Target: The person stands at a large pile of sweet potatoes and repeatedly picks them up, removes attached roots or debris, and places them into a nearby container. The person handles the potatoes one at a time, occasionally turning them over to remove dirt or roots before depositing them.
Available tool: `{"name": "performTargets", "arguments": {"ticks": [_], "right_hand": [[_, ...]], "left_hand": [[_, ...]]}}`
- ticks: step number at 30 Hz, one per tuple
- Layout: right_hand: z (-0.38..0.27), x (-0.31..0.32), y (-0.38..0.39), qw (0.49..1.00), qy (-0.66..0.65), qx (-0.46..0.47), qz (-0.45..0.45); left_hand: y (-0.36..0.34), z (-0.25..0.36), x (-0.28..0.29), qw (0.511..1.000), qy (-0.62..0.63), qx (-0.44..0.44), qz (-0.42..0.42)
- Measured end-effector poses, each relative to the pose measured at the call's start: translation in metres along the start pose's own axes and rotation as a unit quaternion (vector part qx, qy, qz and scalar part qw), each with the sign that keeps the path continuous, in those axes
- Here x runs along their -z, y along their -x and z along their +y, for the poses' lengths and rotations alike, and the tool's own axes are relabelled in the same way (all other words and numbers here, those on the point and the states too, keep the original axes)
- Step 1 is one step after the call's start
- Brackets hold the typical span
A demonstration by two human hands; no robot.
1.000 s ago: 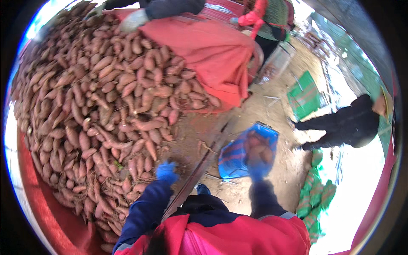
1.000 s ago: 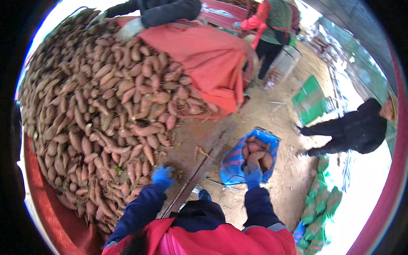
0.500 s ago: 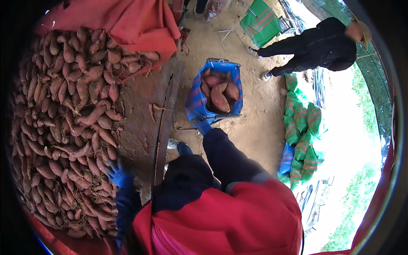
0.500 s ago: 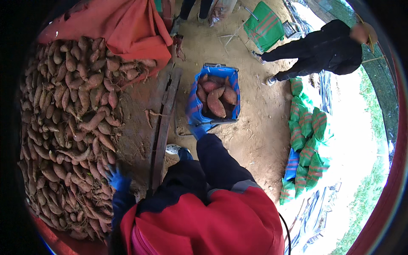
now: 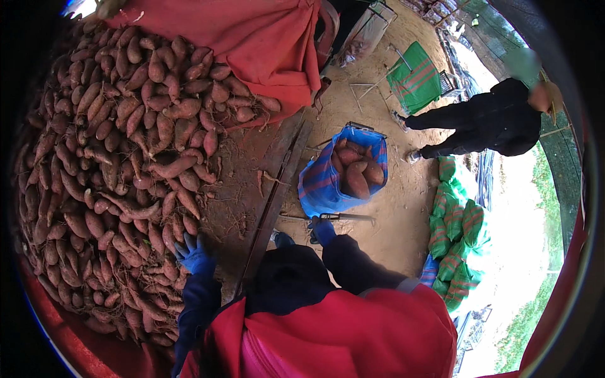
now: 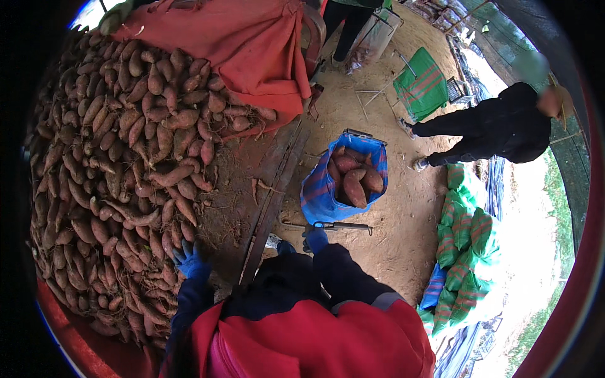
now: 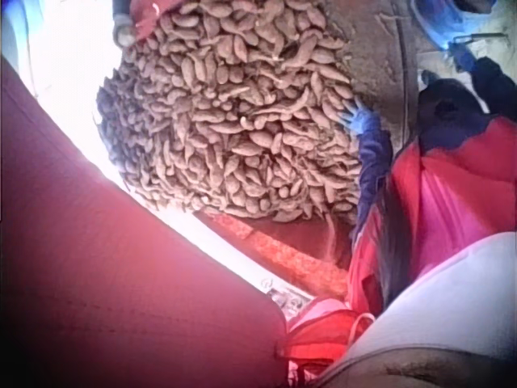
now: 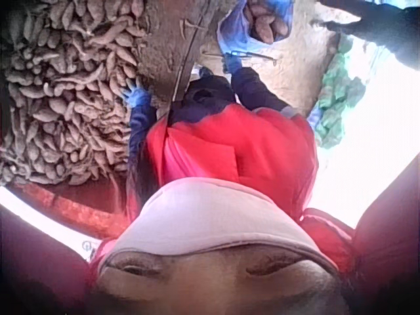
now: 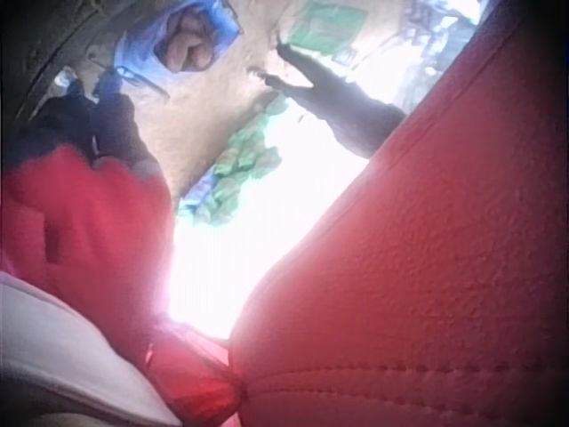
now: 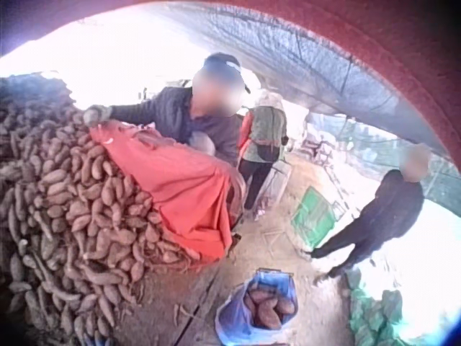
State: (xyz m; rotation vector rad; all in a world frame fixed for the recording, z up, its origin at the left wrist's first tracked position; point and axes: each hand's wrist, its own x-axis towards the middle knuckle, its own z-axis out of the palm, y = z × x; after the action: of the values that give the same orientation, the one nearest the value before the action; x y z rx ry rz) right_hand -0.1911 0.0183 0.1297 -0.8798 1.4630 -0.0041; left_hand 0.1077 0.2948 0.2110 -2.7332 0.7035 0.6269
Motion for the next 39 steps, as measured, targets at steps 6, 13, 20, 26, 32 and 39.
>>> {"name": "performTargets", "arguments": {"ticks": [6,13,20,26,32,39], "right_hand": [[0.003,0.021,0.008,0.780,0.483,0.340,-0.206],[-0.070,-0.038,0.010,0.572,0.633,0.469,-0.228],[-0.101,-0.196,0.021,0.481,0.624,0.433,-0.437],[-0.027,-0.336,0.062,0.399,0.652,0.240,-0.598],[-0.033,-0.419,0.116,0.487,0.744,-0.029,-0.457],[-0.044,-0.407,0.149,0.480,0.735,0.155,-0.453]], "left_hand": [[-0.013,-0.011,-0.035,0.990,0.005,-0.042,0.132],[0.006,-0.012,-0.030,0.927,0.199,-0.065,0.310],[0.122,-0.055,-0.037,0.842,0.428,0.032,0.328],[0.254,-0.068,-0.100,0.743,0.536,0.268,0.297],[0.347,-0.046,-0.156,0.646,0.546,0.449,0.289],[0.344,0.027,-0.169,0.573,0.571,0.508,0.296]]}}
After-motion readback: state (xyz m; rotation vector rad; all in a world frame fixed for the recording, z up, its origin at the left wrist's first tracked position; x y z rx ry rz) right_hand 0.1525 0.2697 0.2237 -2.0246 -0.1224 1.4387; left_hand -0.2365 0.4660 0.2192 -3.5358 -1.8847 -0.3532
